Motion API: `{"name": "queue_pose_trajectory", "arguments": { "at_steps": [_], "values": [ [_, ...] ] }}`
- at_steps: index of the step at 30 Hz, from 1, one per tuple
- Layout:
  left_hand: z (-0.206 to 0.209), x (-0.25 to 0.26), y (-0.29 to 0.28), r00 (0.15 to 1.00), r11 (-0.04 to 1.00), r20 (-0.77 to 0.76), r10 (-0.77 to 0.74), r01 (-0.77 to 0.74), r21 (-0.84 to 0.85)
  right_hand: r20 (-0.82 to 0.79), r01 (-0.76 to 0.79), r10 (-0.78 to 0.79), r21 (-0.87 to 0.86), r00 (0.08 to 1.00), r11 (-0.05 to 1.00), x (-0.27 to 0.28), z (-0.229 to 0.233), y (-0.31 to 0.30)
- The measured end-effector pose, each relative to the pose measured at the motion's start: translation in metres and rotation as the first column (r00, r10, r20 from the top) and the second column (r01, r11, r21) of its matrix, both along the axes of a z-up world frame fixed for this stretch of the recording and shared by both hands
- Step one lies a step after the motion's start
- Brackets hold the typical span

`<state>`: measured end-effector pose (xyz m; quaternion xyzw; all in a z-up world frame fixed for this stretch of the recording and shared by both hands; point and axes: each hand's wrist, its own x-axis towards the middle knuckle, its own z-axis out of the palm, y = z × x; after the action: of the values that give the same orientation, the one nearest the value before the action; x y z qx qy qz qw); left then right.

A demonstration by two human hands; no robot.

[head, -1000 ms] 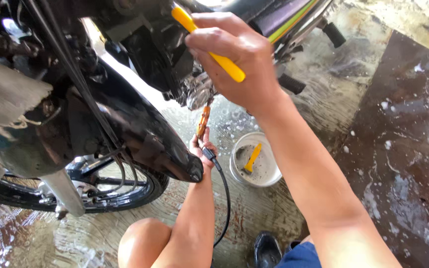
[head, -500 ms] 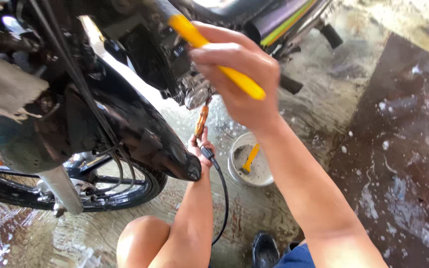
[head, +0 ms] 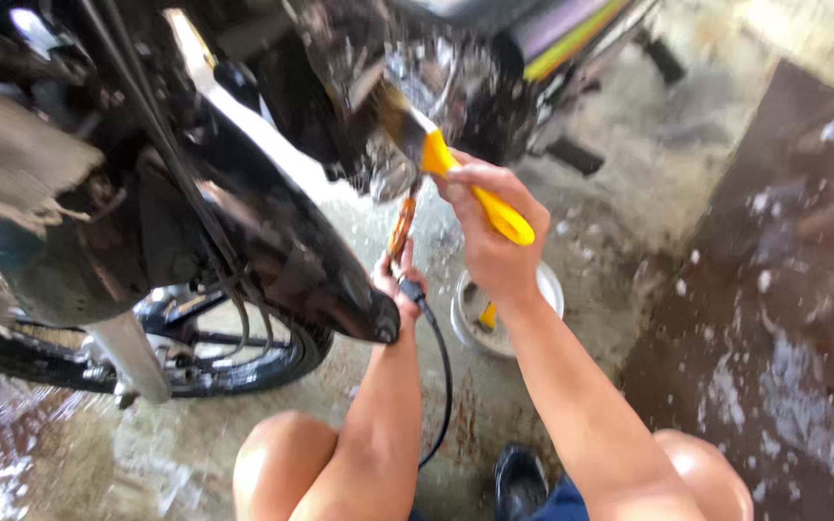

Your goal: The person cleans a motorcycle engine by applying soapy water with a brush and rinsing with a water hose.

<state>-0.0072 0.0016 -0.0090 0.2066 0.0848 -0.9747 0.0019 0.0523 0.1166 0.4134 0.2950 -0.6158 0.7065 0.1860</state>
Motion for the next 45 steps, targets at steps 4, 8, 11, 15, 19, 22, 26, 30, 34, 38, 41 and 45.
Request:
{"name": "queue_pose_trajectory", "arguments": {
  "at_steps": [4, 8, 11, 15, 19, 22, 26, 30, 34, 38, 41, 45],
  "values": [
    [0.010, 0.010, 0.004, 0.981, 0.992, -0.186, 0.058, -0.035, 0.125, -0.127, 0.077, -0.056, 0.167, 0.990, 0.983, 0.004, -0.030, -0.010],
    [0.015, 0.006, 0.000, 0.992, 0.998, -0.126, 0.029, -0.021, 0.066, 0.158, -0.106, 0.100, 0.029, 0.982, 0.994, 0.010, -0.060, -0.017],
    [-0.004, 0.016, 0.001, 0.935, 0.996, -0.350, 0.052, -0.022, 0.091, 0.318, -0.030, 0.035, -0.020, 0.948, 0.999, 0.010, -0.078, -0.028],
    [-0.010, 0.003, 0.004, 0.977, 0.996, -0.204, 0.070, -0.056, 0.071, 0.282, 0.096, -0.044, -0.174, 0.958, 0.980, -0.009, -0.087, -0.041],
    [0.001, -0.011, -0.002, 0.976, 0.998, -0.207, 0.068, -0.063, 0.028, -0.126, 0.230, -0.203, 0.274, 0.971, 0.934, -0.007, -0.083, -0.062],
    [-0.004, 0.002, 0.001, 0.979, 0.996, -0.184, 0.087, -0.085, 0.021, -0.288, 0.323, -0.228, 0.347, 0.930, 0.880, -0.014, -0.086, -0.065],
    [0.002, -0.006, -0.003, 0.976, 0.995, -0.192, 0.101, -0.104, -0.006, -0.346, 0.330, -0.218, 0.308, 0.913, 0.892, -0.011, -0.080, -0.066],
    [-0.014, 0.023, 0.006, 0.983, 0.991, -0.145, 0.115, -0.124, -0.051, -0.290, 0.357, -0.279, 0.269, 0.915, 0.894, -0.009, -0.088, -0.066],
    [0.006, 0.013, 0.007, 0.970, 0.927, -0.142, 0.197, -0.231, -0.294, -0.195, 0.148, -0.088, 0.317, 0.977, 0.937, -0.002, -0.108, -0.023],
    [0.024, 0.010, 0.000, 0.996, 0.982, -0.088, -0.003, 0.020, 0.188, 0.138, 0.514, -0.582, 0.338, 0.802, 0.788, 0.017, -0.169, 0.063],
    [0.028, 0.015, 0.007, 0.996, 0.986, -0.087, 0.019, -0.004, 0.164, 0.059, 0.620, -0.742, 0.506, 0.668, 0.599, 0.003, -0.234, 0.110],
    [0.022, 0.012, 0.007, 0.996, 0.985, -0.077, 0.040, -0.027, 0.169, 0.317, -0.035, -0.587, 0.897, 0.745, 0.440, -0.025, -0.331, 0.117]
  ]
}}
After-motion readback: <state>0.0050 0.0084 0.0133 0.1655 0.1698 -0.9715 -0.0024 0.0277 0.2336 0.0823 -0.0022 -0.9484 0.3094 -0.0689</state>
